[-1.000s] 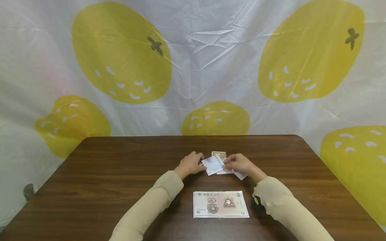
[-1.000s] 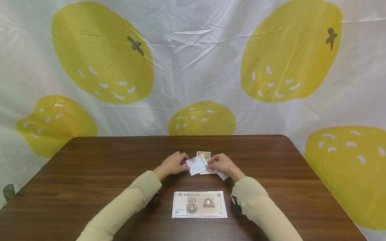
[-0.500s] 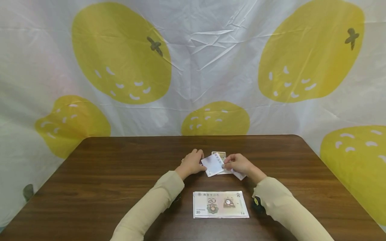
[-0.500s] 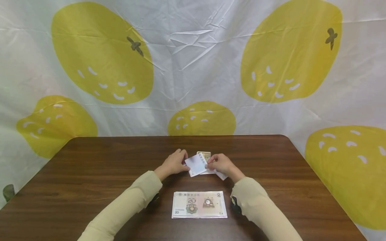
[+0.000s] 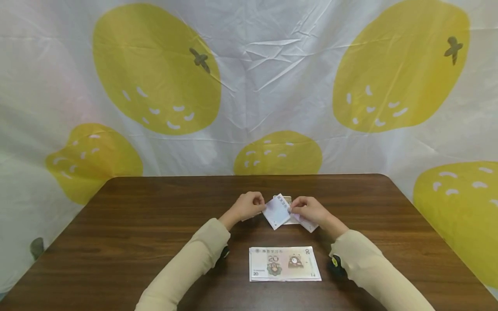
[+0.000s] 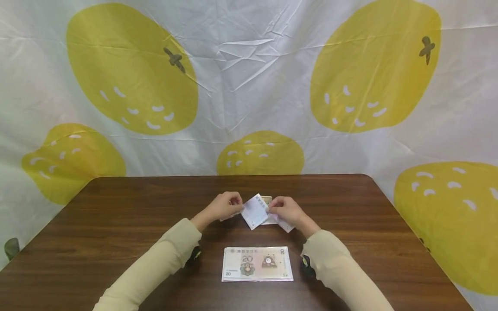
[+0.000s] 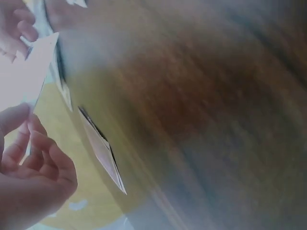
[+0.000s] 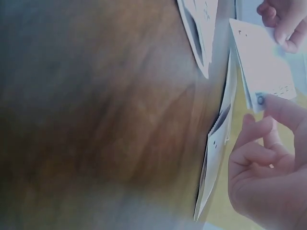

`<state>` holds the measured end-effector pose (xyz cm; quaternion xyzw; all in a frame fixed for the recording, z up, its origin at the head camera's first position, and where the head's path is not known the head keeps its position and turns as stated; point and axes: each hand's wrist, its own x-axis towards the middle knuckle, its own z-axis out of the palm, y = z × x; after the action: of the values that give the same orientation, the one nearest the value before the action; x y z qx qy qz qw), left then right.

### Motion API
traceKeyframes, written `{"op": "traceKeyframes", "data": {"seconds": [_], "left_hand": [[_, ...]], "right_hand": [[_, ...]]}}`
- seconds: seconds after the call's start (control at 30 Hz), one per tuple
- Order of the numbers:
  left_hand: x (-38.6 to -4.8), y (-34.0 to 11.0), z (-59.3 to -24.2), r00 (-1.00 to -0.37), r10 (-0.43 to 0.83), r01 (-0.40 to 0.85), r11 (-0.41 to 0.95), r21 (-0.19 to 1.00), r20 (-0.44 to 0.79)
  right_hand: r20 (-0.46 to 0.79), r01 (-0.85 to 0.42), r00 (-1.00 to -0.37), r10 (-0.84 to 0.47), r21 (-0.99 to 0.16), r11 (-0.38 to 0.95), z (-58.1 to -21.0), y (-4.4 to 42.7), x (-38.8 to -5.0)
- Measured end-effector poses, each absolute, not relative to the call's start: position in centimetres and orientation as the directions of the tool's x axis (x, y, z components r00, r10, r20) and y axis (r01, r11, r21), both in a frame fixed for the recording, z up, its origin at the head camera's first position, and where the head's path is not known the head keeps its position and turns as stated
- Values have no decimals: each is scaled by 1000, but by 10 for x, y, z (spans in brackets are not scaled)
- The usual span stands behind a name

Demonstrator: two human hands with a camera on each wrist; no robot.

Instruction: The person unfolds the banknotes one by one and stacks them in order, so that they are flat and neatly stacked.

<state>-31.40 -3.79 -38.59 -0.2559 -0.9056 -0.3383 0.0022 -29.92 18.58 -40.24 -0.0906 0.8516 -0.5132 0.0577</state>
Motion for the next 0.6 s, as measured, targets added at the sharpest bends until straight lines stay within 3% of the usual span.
{"op": "traceKeyframes", "data": {"seconds": [0.23,0.43,0.6], "left_hand": [[-314,-41,-388,-859,483,427,493,758,170],[-310,-40,-393,-875,462,311,311,898,143],[-306,-37,-395,-891,437,243,230,942,123]], "right_hand": [[-12,-60,-977,-211,-941,334,-397,190,-298],[12,-63,-978,-207,-968,242,-390,192,-294],[23,-67,-978,-205,-975,214,-385,194,-291]]}}
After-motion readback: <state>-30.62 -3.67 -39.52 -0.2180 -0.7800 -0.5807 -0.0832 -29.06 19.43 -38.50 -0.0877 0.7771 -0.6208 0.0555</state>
